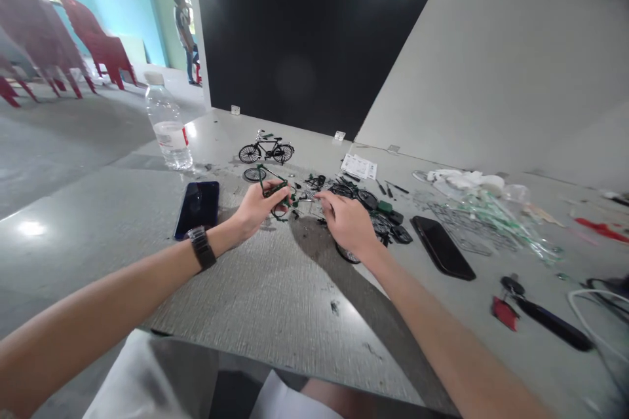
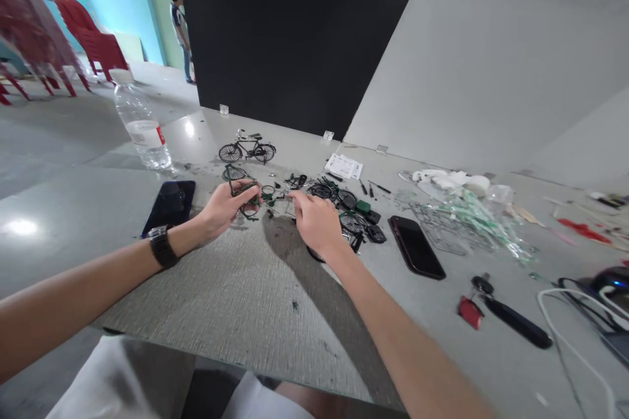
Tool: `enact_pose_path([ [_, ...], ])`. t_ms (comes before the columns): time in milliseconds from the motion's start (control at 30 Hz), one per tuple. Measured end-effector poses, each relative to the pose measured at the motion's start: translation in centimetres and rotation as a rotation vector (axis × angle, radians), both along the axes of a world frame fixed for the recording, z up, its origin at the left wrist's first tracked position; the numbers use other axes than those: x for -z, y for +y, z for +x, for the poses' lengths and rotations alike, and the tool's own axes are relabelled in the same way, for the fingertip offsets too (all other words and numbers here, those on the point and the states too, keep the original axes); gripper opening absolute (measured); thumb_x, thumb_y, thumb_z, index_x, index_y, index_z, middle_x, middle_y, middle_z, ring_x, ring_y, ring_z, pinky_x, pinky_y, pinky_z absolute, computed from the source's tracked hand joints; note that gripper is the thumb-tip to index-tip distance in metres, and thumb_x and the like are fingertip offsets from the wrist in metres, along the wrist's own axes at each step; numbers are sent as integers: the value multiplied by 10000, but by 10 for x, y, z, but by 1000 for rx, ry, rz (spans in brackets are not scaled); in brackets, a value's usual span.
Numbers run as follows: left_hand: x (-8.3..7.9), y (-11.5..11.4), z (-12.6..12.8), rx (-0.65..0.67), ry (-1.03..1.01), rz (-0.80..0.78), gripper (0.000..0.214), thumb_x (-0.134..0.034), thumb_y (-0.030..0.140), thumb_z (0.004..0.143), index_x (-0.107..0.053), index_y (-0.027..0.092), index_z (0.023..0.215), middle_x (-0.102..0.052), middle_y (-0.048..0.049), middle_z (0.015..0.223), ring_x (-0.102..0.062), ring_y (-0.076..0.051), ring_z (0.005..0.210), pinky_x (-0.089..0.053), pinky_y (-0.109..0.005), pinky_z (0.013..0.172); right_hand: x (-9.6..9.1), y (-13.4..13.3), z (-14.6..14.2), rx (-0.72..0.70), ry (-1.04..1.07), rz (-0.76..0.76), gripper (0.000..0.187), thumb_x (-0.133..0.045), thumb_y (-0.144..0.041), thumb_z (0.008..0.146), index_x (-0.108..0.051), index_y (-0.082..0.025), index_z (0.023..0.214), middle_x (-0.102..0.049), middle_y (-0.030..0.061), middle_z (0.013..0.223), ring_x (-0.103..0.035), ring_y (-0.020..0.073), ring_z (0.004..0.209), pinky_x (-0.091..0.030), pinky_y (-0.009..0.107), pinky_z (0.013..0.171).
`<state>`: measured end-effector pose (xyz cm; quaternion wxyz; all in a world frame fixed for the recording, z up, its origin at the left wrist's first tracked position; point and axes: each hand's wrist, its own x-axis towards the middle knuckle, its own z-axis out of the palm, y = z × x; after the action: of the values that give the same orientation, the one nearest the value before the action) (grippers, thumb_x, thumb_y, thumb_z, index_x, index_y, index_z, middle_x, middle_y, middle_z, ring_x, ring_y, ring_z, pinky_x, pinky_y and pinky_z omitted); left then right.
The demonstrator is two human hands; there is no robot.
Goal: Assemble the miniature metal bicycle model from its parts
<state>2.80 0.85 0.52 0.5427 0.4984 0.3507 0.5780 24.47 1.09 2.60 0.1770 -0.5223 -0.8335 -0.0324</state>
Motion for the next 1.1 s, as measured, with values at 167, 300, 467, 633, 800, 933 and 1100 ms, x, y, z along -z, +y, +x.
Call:
enact_pose_path([
  [167,2,5,0,-40,-71,-27,223,-726,335,799,-672,125,851,-637,-32,762,-622,-133,708,-544,-249,615,-6,38,-7,-11,-29,-50,345,-365,-200,1010,-656,-176,1194,-709,109,1177,-647,243,1030,-450,304,824],
  [300,3,9,-3,-124,-108,-20,232,-714,357,804,-679,130,838,-641,-32,759,-609,-130,710,-553,-248,621,-12,75,-12,37,-50,-42,368,-374,-172,990,-647,-168,1237,-695,121,1215,-625,256,1070,-441,328,887],
  [467,4,14,-7,-200,-122,-12,243,-706,376,799,-671,138,761,-626,-29,711,-601,-131,672,-555,-252,608,-18,106,-13,46,-127,-88,340,-418,-168,968,-705,-166,1150,-710,121,1143,-632,244,1025,-440,319,872],
  [633,5,20,-11,-244,-113,18,241,-701,370,799,-670,141,731,-635,-33,716,-596,-121,653,-551,-245,610,-17,107,-19,11,-143,-84,322,-438,-201,981,-728,-172,1118,-707,116,1141,-632,221,990,-439,313,892],
  [800,4,23,-14,-260,-130,30,227,-701,354,789,-665,142,716,-625,-27,701,-591,-124,647,-561,-249,599,-15,100,-27,-33,-220,-105,283,-486,-180,964,-732,-173,1104,-716,108,1122,-630,223,1014,-426,308,916],
  [933,5,23,-13,-268,-110,0,193,-691,323,796,-673,138,740,-640,-27,704,-605,-123,628,-549,-242,581,-14,102,-20,-11,-271,-109,301,-460,-189,987,-731,-182,1116,-705,118,1108,-626,216,993,-421,306,915],
  [1100,5,18,-9,-241,-117,-25,167,-681,291,812,-664,134,758,-646,-28,684,-618,-125,611,-561,-257,585,-4,99,-3,46,-260,-122,307,-461,-184,978,-731,-162,1123,-703,124,1108,-617,232,1027,-422,319,928],
])
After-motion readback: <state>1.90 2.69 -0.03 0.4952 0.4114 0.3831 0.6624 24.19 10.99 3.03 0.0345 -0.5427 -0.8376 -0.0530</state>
